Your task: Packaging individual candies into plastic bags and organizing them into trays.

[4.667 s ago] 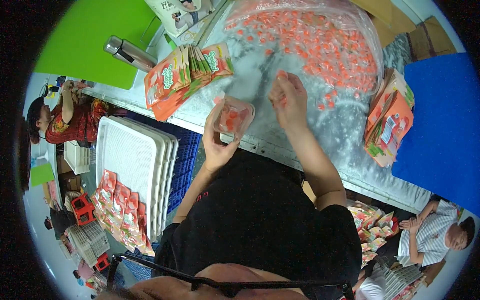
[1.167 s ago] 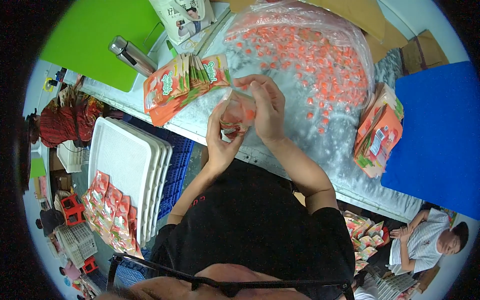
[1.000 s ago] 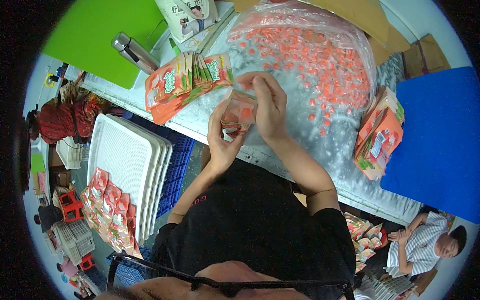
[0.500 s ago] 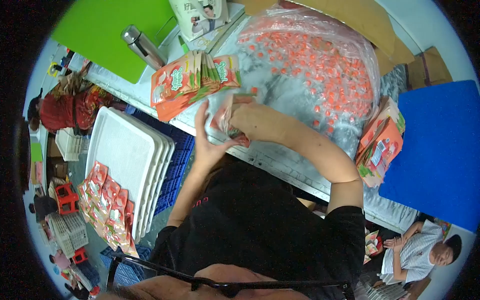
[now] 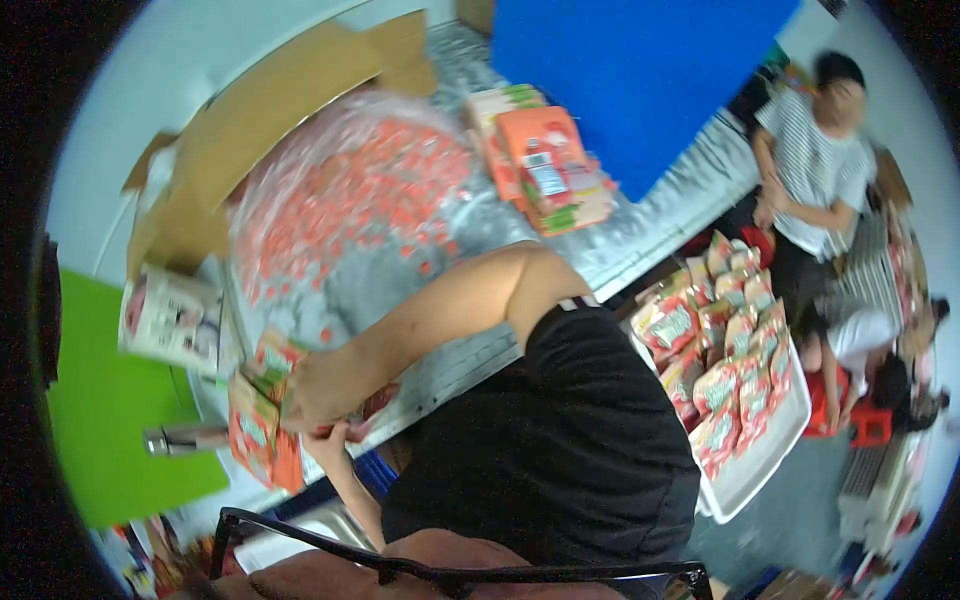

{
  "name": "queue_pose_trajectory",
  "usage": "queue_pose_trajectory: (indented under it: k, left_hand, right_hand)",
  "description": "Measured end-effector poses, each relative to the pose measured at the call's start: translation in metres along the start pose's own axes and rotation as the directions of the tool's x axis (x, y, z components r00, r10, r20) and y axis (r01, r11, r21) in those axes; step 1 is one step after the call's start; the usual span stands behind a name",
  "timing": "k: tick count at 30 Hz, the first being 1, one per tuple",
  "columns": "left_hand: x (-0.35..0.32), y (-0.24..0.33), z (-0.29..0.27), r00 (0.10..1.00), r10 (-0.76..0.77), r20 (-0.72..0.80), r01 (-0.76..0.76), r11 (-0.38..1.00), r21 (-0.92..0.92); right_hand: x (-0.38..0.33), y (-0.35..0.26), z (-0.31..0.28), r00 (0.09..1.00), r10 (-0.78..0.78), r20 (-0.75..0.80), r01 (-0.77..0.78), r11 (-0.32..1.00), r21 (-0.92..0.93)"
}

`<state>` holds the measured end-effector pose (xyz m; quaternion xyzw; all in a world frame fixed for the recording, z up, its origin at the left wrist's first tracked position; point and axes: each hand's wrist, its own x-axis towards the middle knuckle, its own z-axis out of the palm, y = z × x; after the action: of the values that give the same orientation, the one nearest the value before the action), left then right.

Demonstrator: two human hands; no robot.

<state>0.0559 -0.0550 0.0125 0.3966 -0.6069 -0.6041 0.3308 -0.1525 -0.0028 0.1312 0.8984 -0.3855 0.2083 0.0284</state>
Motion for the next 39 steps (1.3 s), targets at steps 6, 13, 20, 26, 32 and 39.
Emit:
queue_pose_trajectory:
  k: [6,13,20,26,32,39]
  left_hand:
    - [0.001,0.000,0.029,0.984,0.172,-0.042,-0.173,0.985,-0.011]
    - [-0.012,0.019,0.047,0.983,0.180,-0.042,-0.167,0.960,0.224]
    - [-0.010,0.025,0.036,0.972,0.209,-0.107,-0.200,0.976,0.087]
    - [-0.018,0.019,0.037,0.977,0.207,-0.048,-0.209,0.977,-0.039]
    - [-0.008,0.019,0.029,0.991,0.129,0.030,-0.127,0.990,-0.065]
    - [-0.006,0.015,0.037,0.972,0.236,0.005,-0.232,0.959,-0.161]
  right_hand:
    - [-0.015,0.007,-0.001,0.962,0.045,0.271,-0.056,0.998,0.034]
    - [-0.002,0.035,0.016,0.860,-0.239,0.450,0.189,0.970,0.154]
    - [0.003,0.030,0.034,0.969,-0.196,0.149,0.201,0.979,-0.020]
    - [0.005,0.042,0.035,0.909,-0.046,0.414,-0.054,0.973,0.227]
    - [-0.018,0.033,0.032,0.963,0.211,0.167,-0.245,0.943,0.224]
    - [-0.018,0.034,0.033,0.954,0.216,0.210,-0.266,0.931,0.250]
